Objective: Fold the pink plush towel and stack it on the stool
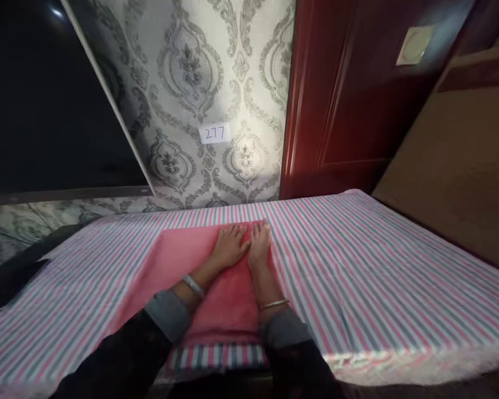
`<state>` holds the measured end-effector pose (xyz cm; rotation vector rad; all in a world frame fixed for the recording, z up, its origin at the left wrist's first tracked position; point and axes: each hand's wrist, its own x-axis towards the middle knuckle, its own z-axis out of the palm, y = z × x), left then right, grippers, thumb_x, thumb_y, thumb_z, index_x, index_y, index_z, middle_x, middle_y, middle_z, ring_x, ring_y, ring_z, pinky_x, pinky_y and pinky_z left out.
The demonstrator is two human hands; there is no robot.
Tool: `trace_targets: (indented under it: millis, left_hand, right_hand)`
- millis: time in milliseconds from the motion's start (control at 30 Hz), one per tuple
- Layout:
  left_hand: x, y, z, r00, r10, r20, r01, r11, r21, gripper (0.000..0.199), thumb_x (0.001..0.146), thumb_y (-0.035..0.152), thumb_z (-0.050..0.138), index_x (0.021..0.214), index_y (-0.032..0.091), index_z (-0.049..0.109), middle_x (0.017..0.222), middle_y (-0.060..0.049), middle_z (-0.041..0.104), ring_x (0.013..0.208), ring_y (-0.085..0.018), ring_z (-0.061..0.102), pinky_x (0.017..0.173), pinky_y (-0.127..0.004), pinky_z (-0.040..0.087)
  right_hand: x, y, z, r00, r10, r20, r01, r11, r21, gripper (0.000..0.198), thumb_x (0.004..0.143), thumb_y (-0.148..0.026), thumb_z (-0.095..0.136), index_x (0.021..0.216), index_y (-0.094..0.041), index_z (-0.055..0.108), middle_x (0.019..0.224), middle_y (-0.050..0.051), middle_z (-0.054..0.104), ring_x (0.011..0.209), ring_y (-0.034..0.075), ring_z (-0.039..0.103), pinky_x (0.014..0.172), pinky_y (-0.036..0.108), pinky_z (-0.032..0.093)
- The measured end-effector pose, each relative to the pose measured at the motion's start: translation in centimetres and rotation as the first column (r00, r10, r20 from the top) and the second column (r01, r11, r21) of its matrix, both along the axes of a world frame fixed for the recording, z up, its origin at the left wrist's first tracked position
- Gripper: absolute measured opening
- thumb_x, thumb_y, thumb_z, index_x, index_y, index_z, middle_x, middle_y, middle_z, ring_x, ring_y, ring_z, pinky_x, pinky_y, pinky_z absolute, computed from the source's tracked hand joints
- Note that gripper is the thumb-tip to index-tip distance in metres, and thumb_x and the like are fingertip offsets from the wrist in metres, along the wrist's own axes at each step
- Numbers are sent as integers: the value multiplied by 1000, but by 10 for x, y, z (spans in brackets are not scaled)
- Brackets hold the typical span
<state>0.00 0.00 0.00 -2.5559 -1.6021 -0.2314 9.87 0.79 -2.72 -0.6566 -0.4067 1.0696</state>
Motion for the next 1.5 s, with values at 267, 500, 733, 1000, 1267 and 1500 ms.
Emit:
trace_targets:
  millis: [267, 500, 733, 1000, 1267, 1500]
  left_hand:
    - [-110, 18, 17, 957, 291, 10, -291, 957, -10, 53, 101, 49, 42, 133, 13, 64, 130, -22, 67, 130, -37, 56, 108, -60, 36]
    - [-188, 15, 27, 873, 484, 70, -488, 868, 90, 65, 101, 52, 25, 128, 10, 67, 129, -23, 68, 134, -39, 52, 107, -64, 36]
    - [-59, 4, 51, 980, 181, 78, -178, 983, -42, 59, 100, 34, 34, 156, 14, 36, 162, -16, 36, 151, -29, 30, 123, -54, 25]
    - [11, -27, -2, 1000, 5, -13, -6, 999, -41, 59, 102, 36, 29, 157, 14, 34, 165, -12, 31, 155, -27, 21, 124, -59, 14]
    - [-35, -20, 15, 988, 130, -84, -137, 987, -81, 69, 101, 56, 27, 159, 18, 32, 166, -16, 26, 154, -33, 21, 120, -65, 17]
    - [-147, -18, 20, 886, 455, -93, -462, 885, -64, 67, 101, 52, 22, 158, 18, 33, 165, -15, 31, 152, -32, 26, 118, -62, 24]
  right_hand:
    - [0, 2, -2, 995, -20, 96, 22, 1000, -21, 64, 100, -65, 24, 147, -27, 42, 157, 9, 44, 144, 20, 45, 119, 48, 36]
    - [1, 0, 4, 998, 11, 67, -10, 1000, -15, 70, 99, -68, 16, 153, -27, 34, 161, 11, 37, 146, 21, 41, 120, 50, 34]
    - [14, -4, 9, 997, 69, -37, -69, 997, 18, 74, 98, -68, 7, 153, -27, 34, 155, 14, 43, 142, 21, 46, 119, 52, 34]
    - [14, -10, 15, 987, 99, -124, -97, 995, 18, 69, 101, -63, 10, 152, -24, 35, 160, 13, 37, 143, 17, 45, 121, 44, 32]
    - [12, -12, 18, 983, 93, -157, -90, 996, 21, 69, 100, -69, 16, 148, -27, 42, 159, 10, 39, 144, 18, 43, 122, 47, 30]
    - [14, -7, 13, 986, 109, -127, -106, 994, 26, 72, 100, -69, 12, 150, -25, 39, 162, 13, 35, 146, 20, 40, 121, 48, 31]
